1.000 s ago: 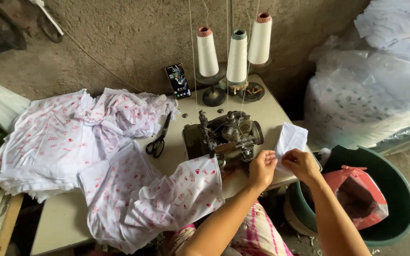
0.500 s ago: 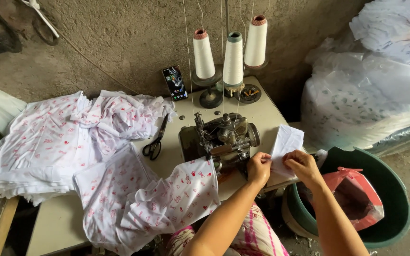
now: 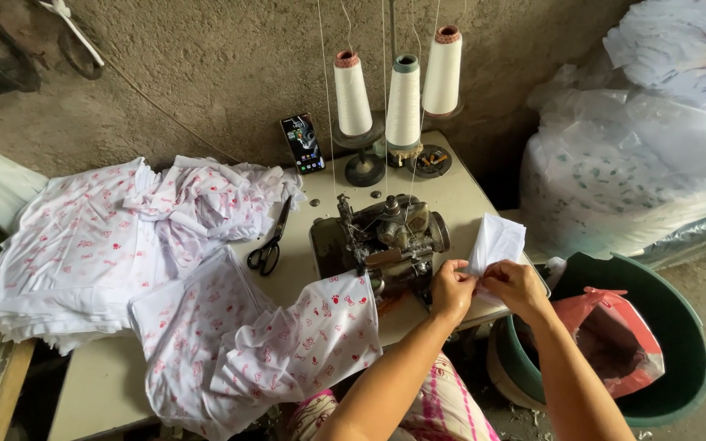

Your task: The person is sewing small white fabric pieces with pink patterns using an industrial sewing machine.

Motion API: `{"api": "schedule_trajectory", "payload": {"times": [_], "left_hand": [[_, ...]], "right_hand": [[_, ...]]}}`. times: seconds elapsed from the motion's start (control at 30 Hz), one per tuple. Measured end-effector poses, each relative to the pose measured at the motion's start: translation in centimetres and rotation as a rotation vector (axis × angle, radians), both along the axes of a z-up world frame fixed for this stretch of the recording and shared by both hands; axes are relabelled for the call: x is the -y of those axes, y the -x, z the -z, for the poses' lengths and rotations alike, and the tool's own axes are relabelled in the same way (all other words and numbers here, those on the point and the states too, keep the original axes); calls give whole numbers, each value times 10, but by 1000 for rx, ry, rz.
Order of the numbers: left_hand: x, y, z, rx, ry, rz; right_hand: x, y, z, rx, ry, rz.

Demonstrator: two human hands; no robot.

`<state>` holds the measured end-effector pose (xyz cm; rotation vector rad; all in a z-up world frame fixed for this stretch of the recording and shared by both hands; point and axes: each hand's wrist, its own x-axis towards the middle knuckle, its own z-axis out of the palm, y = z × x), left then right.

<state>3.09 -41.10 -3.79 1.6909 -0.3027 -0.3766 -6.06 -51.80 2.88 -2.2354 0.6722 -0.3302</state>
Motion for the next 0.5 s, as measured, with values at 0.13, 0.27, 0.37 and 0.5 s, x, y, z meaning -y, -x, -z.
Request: {"api": "schedule_trajectory", "payload": {"times": [0.13, 0.27, 0.37, 0.5], "left_hand": [[-12, 1, -16, 61, -85, -10], [-13, -5, 3, 275, -415, 114], [-36, 22, -55, 415, -462, 217], [-39, 54, -86, 687, -51, 268]], "right_hand": [[10, -2, 21, 52, -77, 2], [14, 9, 9, 668, -271, 359], [24, 26, -11, 890, -189, 571], [-7, 56, -50, 739, -48, 382]]}}
